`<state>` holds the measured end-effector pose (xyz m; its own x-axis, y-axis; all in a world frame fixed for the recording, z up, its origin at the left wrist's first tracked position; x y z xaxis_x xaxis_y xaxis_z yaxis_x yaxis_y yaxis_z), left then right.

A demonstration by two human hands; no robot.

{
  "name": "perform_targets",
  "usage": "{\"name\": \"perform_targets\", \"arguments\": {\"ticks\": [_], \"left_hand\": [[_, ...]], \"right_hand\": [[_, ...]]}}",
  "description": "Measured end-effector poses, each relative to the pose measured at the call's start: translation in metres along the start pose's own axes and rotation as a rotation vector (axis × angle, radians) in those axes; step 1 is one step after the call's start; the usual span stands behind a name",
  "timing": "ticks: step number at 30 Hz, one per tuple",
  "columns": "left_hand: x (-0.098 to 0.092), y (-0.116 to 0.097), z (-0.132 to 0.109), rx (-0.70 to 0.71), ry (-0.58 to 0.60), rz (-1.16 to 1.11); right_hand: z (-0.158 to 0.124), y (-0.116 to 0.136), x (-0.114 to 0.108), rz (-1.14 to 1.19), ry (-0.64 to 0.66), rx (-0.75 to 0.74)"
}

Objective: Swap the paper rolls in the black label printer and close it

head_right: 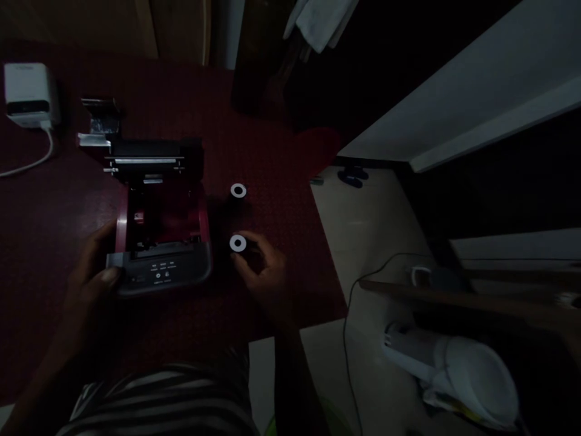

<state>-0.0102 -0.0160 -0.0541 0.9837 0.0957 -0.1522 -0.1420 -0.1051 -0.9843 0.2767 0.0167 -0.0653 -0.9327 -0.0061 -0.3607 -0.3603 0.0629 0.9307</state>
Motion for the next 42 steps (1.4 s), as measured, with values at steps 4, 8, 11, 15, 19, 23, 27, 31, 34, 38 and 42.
{"name": "perform_targets", "arguments": {"ticks": [4, 8, 11, 15, 19, 23, 27, 31, 34, 38, 42], "left_hand": [[0.000, 0.000, 0.000, 0.001, -0.005, 0.011], [-0.001, 0.001, 0.000, 0.018, 0.004, 0.018], [-0.001, 0.002, -0.001, 0.025, 0.005, 0.021], [-0.001, 0.002, 0.000, 0.035, 0.007, 0.008], [0.000, -0.001, 0.002, 0.058, 0.008, 0.013], [0.002, -0.006, 0.001, 0.059, 0.028, 0.033], [0.003, -0.007, -0.001, 0.040, 0.017, 0.004], [0.003, -0.007, -0.003, 0.022, 0.025, -0.006], [0.004, -0.007, -0.003, 0.031, 0.046, -0.035], [0.004, -0.007, -0.002, 0.043, 0.055, -0.025], [0.003, -0.008, -0.004, 0.023, 0.068, -0.037]], "right_hand": [[-0.004, -0.001, -0.011, 0.011, 0.055, 0.038], [-0.008, 0.001, -0.035, 0.085, 0.119, 0.096], [0.009, 0.004, -0.048, 0.057, 0.003, 0.021], [0.061, 0.002, -0.038, -0.073, -0.046, -0.056], [0.104, -0.005, -0.012, -0.161, 0.061, -0.118], [0.111, -0.008, -0.005, -0.170, 0.059, -0.130], [0.090, 0.016, -0.030, -0.128, 0.015, -0.145], [0.059, 0.074, -0.063, -0.163, 0.109, -0.243], [0.048, 0.113, -0.062, -0.296, 0.311, -0.354], [0.058, 0.131, -0.018, -0.564, 0.543, -0.570], [0.065, 0.134, 0.032, -0.851, 0.630, -0.540]]}}
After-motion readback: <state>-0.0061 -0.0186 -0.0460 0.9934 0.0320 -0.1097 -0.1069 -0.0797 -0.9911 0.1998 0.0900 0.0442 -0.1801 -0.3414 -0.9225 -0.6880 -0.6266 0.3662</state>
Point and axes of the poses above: each hand's wrist, its own z-axis towards the middle knuckle, its own x-axis out of the palm, y = z × x, the point moved 1 cm from there along z, towards the middle knuckle, and after that the axes turned 4 degrees about y, right-handed, at the moved point
